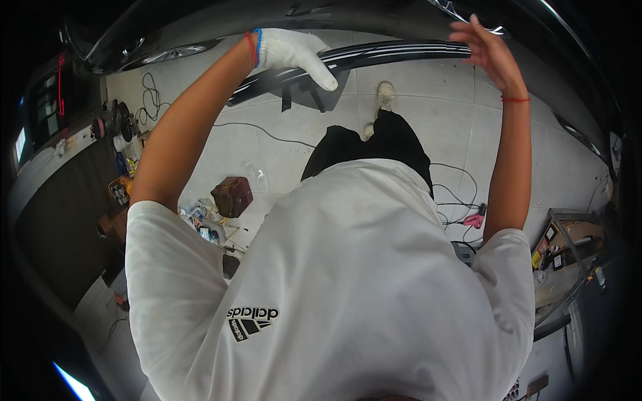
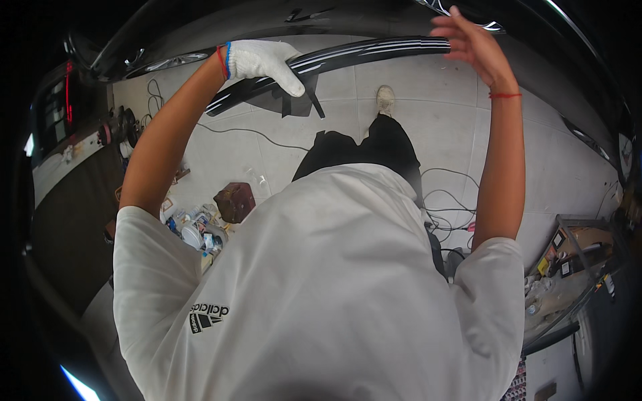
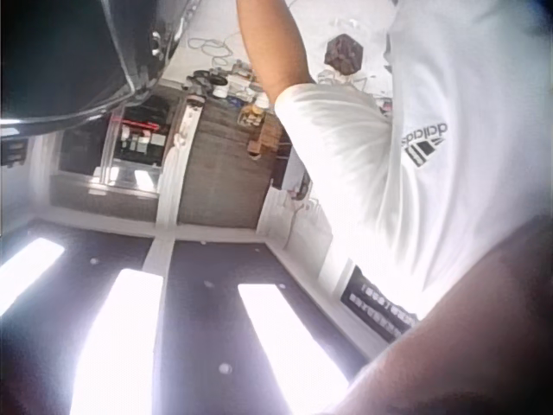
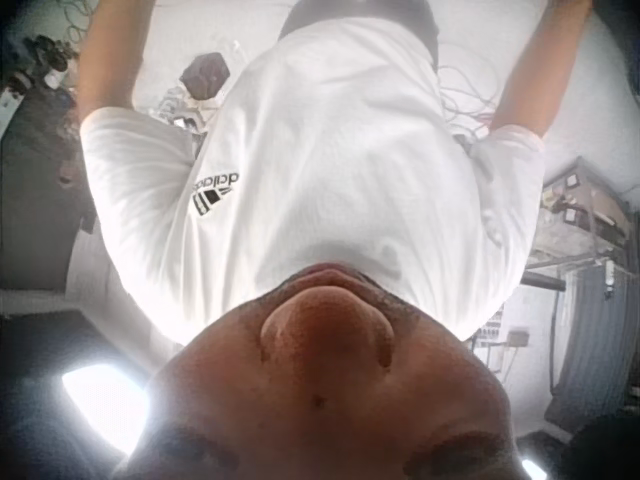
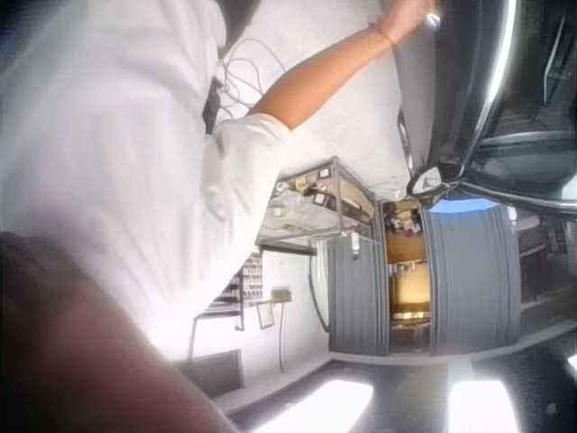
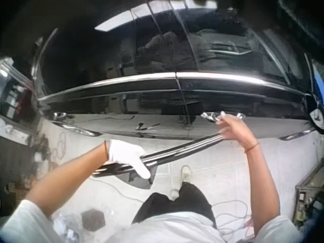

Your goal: The person uses a pink heat gun to warm the car's rear window area while smoothing a film with gloved hands. They then remove a black plastic trim piece from the window frame, place it inside the car, and later apply yellow tape along the window edge to secure a protective plastic sheet.

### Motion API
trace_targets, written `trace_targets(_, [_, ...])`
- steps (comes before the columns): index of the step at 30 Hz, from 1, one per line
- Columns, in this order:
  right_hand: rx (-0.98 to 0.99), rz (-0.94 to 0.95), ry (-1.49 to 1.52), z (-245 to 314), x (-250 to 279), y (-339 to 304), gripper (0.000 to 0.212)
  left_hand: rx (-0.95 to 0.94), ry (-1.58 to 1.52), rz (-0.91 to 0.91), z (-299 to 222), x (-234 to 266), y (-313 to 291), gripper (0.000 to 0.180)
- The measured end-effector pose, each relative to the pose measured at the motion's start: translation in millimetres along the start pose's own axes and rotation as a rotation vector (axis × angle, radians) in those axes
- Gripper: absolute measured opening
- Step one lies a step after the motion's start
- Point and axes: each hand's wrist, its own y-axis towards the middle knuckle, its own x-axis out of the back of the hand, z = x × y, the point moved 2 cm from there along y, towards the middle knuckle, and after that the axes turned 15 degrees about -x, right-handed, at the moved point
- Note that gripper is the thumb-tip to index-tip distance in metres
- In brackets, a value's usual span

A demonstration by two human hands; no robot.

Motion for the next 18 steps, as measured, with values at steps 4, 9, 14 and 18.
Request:
trace_targets(4, [0.117, -0.844, -1.083, -43.6, 57.8, 116.9, 0.070, -0.108, -0.205, -0.035, 30.4, 16.5, -21.1, 0.046])
trace_targets(9, [-0.255, -0.650, -0.943, -15.6, 13.1, 149.7, 0.050, -0.514, -0.574, -0.351, 81.8, 26.0, -75.7, 0.078])
trace_targets(14, [-0.091, -0.902, -0.981, -55.1, 26.8, 142.9, 0.035, -1.468, -1.157, 0.248, 97.1, 35.5, -114.6, 0.116])
trace_targets(18, [-0.112, -0.955, -0.935, -90.9, -0.6, 90.2, 0.026, -1.577, -1.099, 0.346, 107.3, 40.3, -143.6, 0.137])
